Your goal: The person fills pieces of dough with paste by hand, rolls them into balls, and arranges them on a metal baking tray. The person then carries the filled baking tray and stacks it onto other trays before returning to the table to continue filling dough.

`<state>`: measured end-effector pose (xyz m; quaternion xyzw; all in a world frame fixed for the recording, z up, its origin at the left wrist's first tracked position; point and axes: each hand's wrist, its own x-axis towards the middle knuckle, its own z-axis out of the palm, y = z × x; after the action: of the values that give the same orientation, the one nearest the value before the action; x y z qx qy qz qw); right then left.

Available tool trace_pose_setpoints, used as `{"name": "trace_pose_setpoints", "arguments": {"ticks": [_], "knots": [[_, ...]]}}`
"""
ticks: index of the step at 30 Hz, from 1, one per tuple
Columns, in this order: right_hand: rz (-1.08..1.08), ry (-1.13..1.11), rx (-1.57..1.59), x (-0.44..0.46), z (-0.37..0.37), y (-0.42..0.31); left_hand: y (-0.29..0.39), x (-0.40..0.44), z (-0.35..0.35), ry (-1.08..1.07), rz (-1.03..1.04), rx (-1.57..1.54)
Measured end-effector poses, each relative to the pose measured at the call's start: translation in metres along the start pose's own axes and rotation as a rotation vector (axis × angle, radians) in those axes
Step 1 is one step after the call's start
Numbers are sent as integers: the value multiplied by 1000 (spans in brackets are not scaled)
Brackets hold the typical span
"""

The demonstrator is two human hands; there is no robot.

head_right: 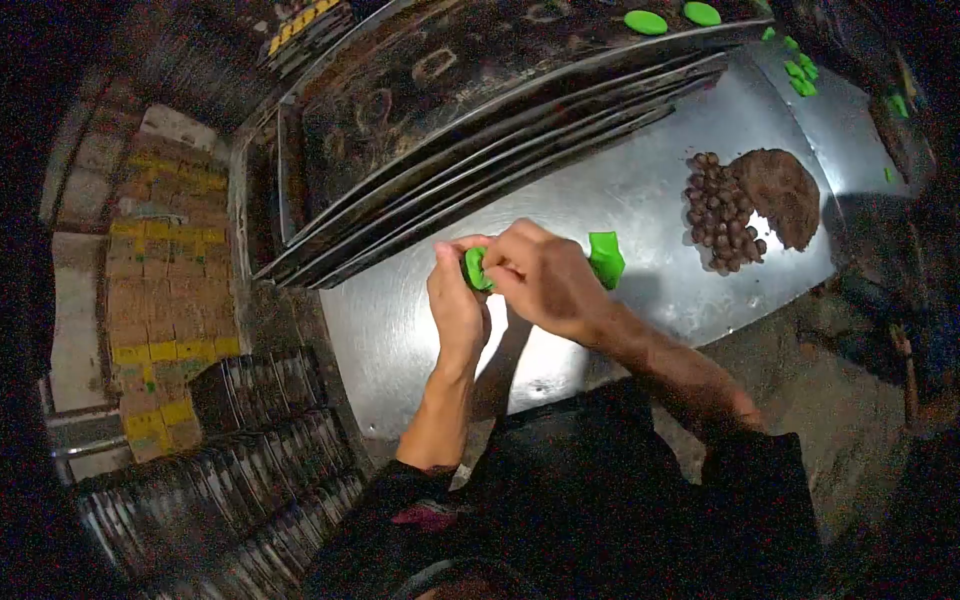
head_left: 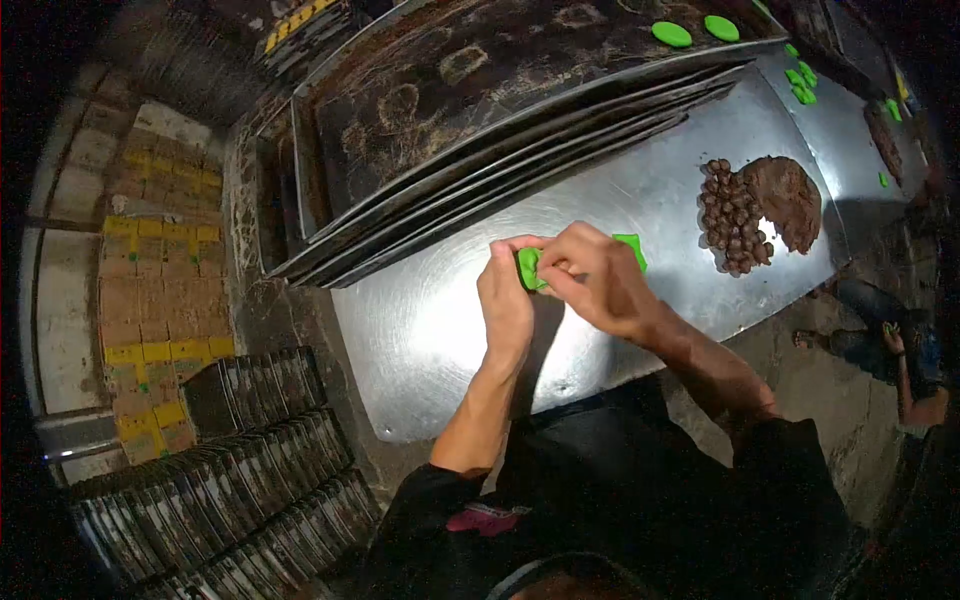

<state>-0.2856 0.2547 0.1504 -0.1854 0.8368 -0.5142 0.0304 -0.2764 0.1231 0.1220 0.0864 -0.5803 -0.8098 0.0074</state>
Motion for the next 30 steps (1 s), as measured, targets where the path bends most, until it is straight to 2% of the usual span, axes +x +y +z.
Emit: {"name": "trace_pose_setpoints", "arguments": {"ticks": [1, 3, 4, 6, 7, 10, 11, 12, 13, 15, 16, 17, 18, 19, 20, 22, 23, 25, 26, 28, 29, 30], "knots": [[-10, -8, 6, 4, -2, -5, 0, 1, -2, 11, 8, 4], [-57, 149, 20, 12, -1, -15, -1, 1, -9, -45, -72, 94], [-68, 135, 20, 13, 4, -12, 0, 2, -10, -29, -63, 89], [-219, 116, -106, 9, 19, -1, 0, 4, -12, -13, -39, 176], [-382, 78, -276, 4, 25, -2, 1, 0, -16, -5, -38, 166], [-439, 74, -319, -32, 52, -4, -6, -20, -24, 104, -188, -83], [-436, 2, -382, -44, 52, -3, -11, -34, -37, -51, -358, -213], [-430, -71, -446, -55, 49, 0, -36, -45, -39, -75, -421, -312], [-345, -133, -474, -67, 48, 0, -62, -56, -52, -139, -496, -148], [-262, -180, -564, -98, 59, 30, -55, -74, -70, -291, -567, 188], [-216, -216, -639, -115, 69, 52, -79, -79, -94, -330, -438, 457], [-194, -231, -641, -136, 79, 83, -82, -83, -112, -277, -501, 291], [-139, -184, -639, -158, 89, 116, -83, -86, -129, -194, -439, 191], [-83, -136, -635, -174, 96, 131, -64, -87, -146, -159, -443, 219], [-75, -153, -640, -163, 90, 112, -57, -90, -162, -44, -437, 214], [414, -311, -792, -124, 78, 40, -40, -99, -196, 106, -395, 182], [416, -316, -799, -109, 73, 32, -33, -102, -213, 155, -381, 254], [59, -224, -413, -83, 68, 30, -28, -114, -244, 267, -339, 316], [58, -236, -412, -74, 78, 33, -29, -119, -260, 310, -346, 328], [-176, 134, -737, -62, 104, 51, -35, -131, -285, 392, -338, 341], [-38, -83, -877, -80, 127, 109, -32, -139, -286, 401, -341, 343], [-42, -91, -871, -81, 130, 108, -28, -145, -285, 440, -346, 328]]}}
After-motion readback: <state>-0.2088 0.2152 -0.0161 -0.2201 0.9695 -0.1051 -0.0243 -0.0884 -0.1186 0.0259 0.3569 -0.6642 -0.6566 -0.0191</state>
